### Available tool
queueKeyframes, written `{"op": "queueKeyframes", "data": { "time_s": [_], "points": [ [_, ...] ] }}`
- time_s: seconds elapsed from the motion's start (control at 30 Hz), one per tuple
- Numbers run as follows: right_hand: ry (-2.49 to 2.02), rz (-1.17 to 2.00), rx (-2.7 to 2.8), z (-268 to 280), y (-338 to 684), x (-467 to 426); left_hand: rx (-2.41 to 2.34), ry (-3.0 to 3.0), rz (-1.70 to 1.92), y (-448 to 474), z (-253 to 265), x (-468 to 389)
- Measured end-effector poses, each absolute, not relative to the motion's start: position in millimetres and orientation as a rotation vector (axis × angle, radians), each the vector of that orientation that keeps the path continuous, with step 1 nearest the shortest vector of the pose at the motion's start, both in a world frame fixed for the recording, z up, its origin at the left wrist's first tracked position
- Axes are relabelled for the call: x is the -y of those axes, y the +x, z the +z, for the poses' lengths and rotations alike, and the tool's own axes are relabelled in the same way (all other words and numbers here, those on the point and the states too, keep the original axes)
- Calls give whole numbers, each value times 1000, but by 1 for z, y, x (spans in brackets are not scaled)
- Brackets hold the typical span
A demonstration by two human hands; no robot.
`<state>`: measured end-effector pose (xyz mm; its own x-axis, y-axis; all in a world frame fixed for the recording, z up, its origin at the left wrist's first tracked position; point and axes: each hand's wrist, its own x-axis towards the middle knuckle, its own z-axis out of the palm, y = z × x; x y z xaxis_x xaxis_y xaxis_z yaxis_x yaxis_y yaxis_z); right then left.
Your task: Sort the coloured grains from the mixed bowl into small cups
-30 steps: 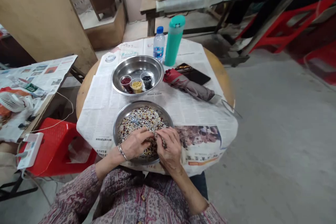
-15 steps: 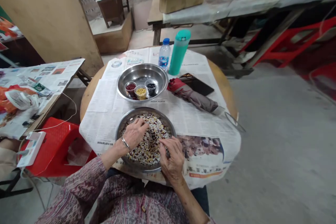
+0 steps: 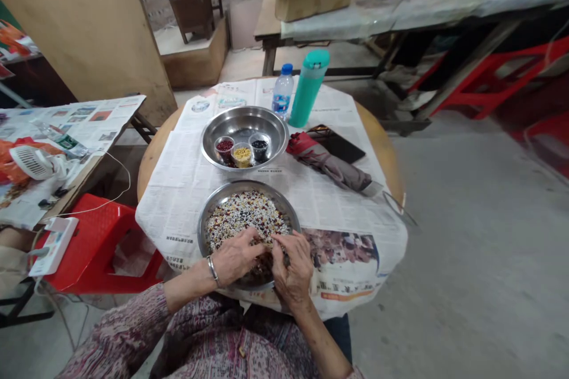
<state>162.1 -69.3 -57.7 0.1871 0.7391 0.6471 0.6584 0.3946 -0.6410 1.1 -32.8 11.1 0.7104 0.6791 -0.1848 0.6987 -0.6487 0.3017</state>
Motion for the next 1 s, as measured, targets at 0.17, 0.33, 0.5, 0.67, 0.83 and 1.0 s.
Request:
{"op": "queueKeyframes", "data": {
  "time_s": [0.17, 0.33, 0.5, 0.67, 0.83, 1.0],
  "points": [
    [-1295, 52, 1541, -57, 162, 69, -1287, 2606, 110, 12, 7, 9],
    [-1294, -15, 1619, -55, 164, 67, -1368, 2607, 333, -12, 10, 15],
    [-1309, -34, 1862, -48, 166, 64, -1368, 2648, 622, -41, 1, 33],
    [-1269, 58, 1931, -28, 164, 52, -1339, 2566, 806, -62, -9, 40],
    [-1245, 175, 1839, 7, 157, 19, -1280, 2379, 1085, -68, -14, 45],
    [-1259, 263, 1791, 37, 142, -31, -1396, 2249, 1084, -65, -15, 50]
  ]
}}
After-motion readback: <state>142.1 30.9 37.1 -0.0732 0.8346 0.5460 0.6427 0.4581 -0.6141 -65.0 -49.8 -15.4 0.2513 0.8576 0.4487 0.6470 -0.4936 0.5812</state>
